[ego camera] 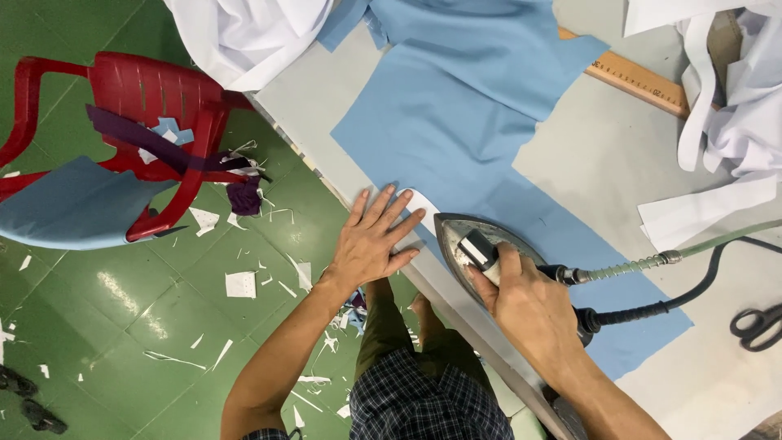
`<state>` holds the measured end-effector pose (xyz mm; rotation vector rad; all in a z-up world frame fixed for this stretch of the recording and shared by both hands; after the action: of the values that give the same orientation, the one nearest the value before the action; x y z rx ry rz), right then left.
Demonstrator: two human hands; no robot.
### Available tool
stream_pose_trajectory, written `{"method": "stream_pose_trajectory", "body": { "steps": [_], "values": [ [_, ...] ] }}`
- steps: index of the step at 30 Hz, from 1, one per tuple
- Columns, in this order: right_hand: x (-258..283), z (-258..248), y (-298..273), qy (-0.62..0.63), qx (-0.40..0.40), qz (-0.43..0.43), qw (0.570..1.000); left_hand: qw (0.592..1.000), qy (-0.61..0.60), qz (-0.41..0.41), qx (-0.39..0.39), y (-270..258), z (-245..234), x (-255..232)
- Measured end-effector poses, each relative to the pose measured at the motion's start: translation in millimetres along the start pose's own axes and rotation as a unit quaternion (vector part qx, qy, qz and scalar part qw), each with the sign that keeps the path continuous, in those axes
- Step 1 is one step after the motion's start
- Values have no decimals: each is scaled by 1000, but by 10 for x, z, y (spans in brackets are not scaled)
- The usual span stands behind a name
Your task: The person irons a light blue fabric piece on a work table using a steam iron and a black pressing block. They repeatedly smooth the fabric, apply the iron, and use the block to press seams while handling white paper strips.
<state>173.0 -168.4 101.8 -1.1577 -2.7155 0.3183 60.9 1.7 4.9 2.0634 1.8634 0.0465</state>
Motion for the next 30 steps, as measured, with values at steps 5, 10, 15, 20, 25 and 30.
{"method": "stream_pose_trajectory", "body": {
  "steps": [5,10,15,20,25,30],
  "values": [
    [87,12,126,-22,-1,8,1000,994,-51,-73,-56,-26,58,62],
    [146,-16,197,-20,-9,-8,1000,993,-24,-112,-31,-61,26,149],
    [162,-74,215,8,10,7,1000,993,-27,-118,-16,-86,73,169],
    [156,-64,227,25,26,12,999,991,-37,-128,-11,-103,101,192],
    [168,-68,228,14,21,11,1000,991,-31,-131,-25,-116,140,203],
    [195,-14,271,-10,0,8,1000,989,-39,-133,-42,-128,120,208]
  ]
}}
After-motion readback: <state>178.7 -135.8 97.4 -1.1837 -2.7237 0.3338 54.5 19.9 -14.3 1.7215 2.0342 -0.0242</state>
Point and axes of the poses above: each hand's wrist, its own y-axis towards the middle knuckle, its own z-axis out of the palm, x = y × z, the point moved 7 cm from there along y, towards the middle knuckle, and after that the axes turned 8 degrees about z, right-handed, at the moved point
